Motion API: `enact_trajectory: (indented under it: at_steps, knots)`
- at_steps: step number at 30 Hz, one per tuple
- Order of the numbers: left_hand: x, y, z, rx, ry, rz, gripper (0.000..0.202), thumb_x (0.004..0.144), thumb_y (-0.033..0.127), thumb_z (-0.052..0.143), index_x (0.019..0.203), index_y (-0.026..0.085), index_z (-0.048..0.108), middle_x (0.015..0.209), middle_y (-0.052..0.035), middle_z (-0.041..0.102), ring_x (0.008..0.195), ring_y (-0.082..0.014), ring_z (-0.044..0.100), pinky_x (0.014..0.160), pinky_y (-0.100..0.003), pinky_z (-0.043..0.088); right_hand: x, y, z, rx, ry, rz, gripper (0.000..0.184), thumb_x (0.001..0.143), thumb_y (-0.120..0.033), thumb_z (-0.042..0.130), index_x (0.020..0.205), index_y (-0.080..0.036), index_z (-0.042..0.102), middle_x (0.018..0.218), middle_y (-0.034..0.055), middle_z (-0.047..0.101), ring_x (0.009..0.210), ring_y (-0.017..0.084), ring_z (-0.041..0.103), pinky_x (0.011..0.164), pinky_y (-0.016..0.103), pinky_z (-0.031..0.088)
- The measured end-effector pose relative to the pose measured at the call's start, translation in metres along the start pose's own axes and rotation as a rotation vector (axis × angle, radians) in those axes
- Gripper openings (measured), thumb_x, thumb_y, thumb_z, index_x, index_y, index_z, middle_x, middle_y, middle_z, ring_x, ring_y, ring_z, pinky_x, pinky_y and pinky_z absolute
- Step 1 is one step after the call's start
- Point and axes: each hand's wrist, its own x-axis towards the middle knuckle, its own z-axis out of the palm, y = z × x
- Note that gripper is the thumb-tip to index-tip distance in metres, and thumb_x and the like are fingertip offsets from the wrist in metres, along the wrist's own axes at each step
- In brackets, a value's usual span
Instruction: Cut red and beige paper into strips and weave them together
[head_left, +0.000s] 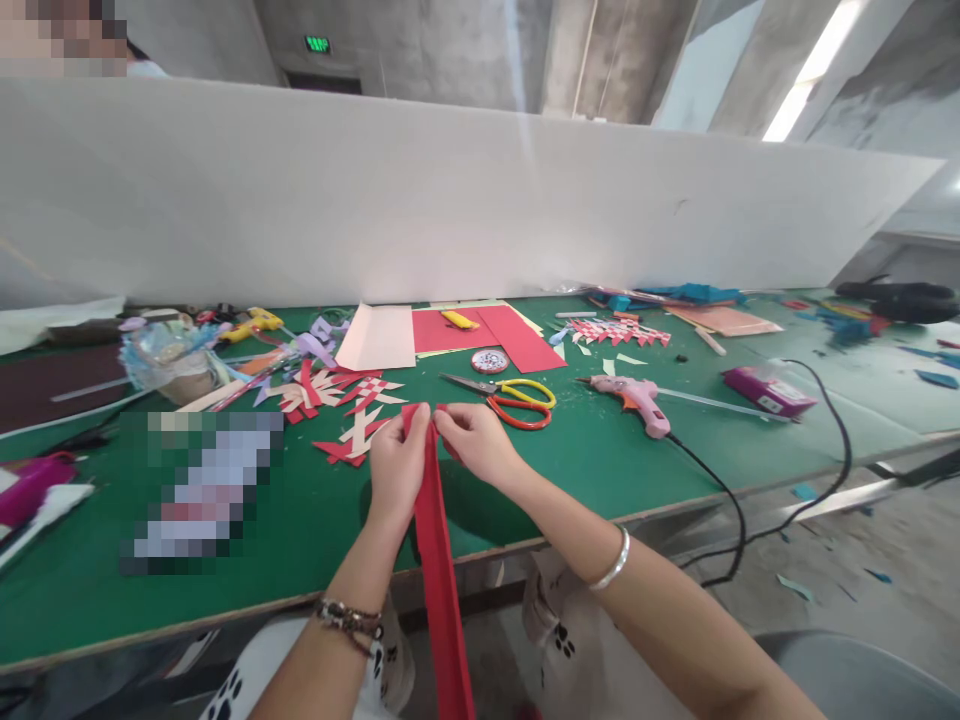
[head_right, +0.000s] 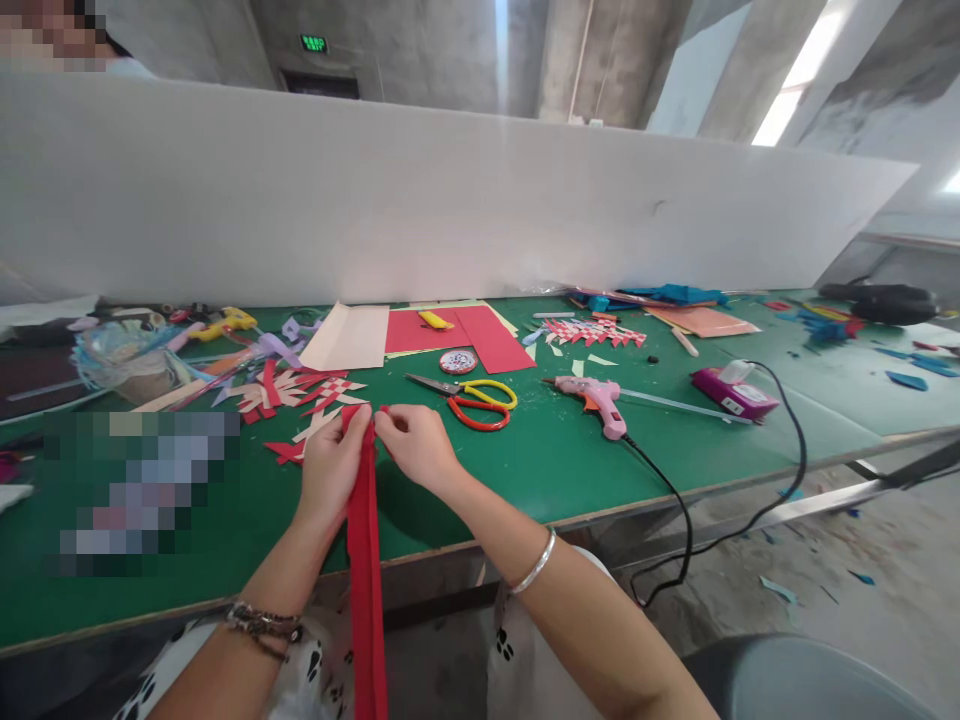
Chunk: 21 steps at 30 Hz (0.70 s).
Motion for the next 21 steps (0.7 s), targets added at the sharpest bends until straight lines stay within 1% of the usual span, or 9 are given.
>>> enact_trajectory:
  at_steps: [3, 5, 9, 13, 17, 21]
  knots:
    - [-0.0001, 0.001, 0.0011, -0.032, -0.101, -0.032, 0.04, 0.072, 0.053, 0.051, 0.057, 0.016, 0.048, 0.051, 0.0046, 0.041, 0.052, -0.0098, 0.036, 0.048, -0.021, 0.028, -0.0001, -0.0011, -0.0032, 0.062, 0.041, -0.003, 0.034, 0.081, -0.038, 0.039, 0.054, -0.018, 0.034, 0.04, -0.007, 0.032, 0.041, 0.006, 0.03, 0.043, 0.02, 0.021]
    - [-0.0005, 0.0021, 0.0013, -0.007, -0.139, -0.009, 0.041, 0.072, 0.053, 0.05, 0.058, 0.015, 0.051, 0.052, 0.0037, 0.045, 0.053, -0.0108, 0.039, 0.05, -0.021, 0.03, -0.0007, -0.0021, -0.0044, 0.103, 0.067, -0.005, 0.034, 0.081, -0.039, 0.039, 0.055, -0.019, 0.034, 0.041, -0.0071, 0.031, 0.041, 0.006, 0.03, 0.042, 0.02, 0.022]
    - [-0.0016, 0.0037, 0.0003, 0.072, -0.108, 0.058, 0.04, 0.074, 0.051, 0.048, 0.056, 0.015, 0.051, 0.051, 0.0033, 0.045, 0.052, -0.0107, 0.038, 0.049, -0.022, 0.029, -0.0027, -0.0031, -0.003, 0.091, 0.074, -0.03, 0.033, 0.08, -0.04, 0.042, 0.057, -0.018, 0.035, 0.047, -0.0065, 0.03, 0.046, 0.006, 0.029, 0.044, 0.02, 0.021]
    - [-0.003, 0.0052, -0.0006, 0.079, -0.076, 0.069, 0.037, 0.074, 0.047, 0.048, 0.057, 0.015, 0.053, 0.05, 0.0038, 0.042, 0.052, -0.0104, 0.036, 0.048, -0.022, 0.028, -0.0037, -0.0026, 0.0001, 0.07, 0.054, -0.074, 0.031, 0.081, -0.037, 0.04, 0.057, -0.018, 0.037, 0.051, -0.0056, 0.03, 0.049, 0.007, 0.029, 0.045, 0.02, 0.022]
    - [-0.0042, 0.0067, 0.0, 0.073, -0.036, 0.057, 0.037, 0.074, 0.046, 0.049, 0.052, 0.016, 0.048, 0.047, 0.0043, 0.038, 0.05, -0.0094, 0.033, 0.046, -0.022, 0.026, -0.0041, -0.0035, 0.0025, 0.132, 0.011, 0.01, 0.028, 0.081, -0.034, 0.038, 0.057, -0.018, 0.038, 0.044, -0.0071, 0.03, 0.043, 0.006, 0.028, 0.042, 0.019, 0.022]
    - [-0.0043, 0.0063, 0.0013, 0.027, -0.02, 0.032, 0.036, 0.073, 0.045, 0.05, 0.051, 0.016, 0.046, 0.047, 0.0045, 0.037, 0.05, -0.0092, 0.033, 0.046, -0.021, 0.027, -0.0055, -0.0055, 0.0055, 0.185, 0.043, 0.052, 0.029, 0.08, -0.032, 0.039, 0.055, -0.018, 0.036, 0.04, -0.0083, 0.031, 0.038, 0.005, 0.029, 0.04, 0.018, 0.023]
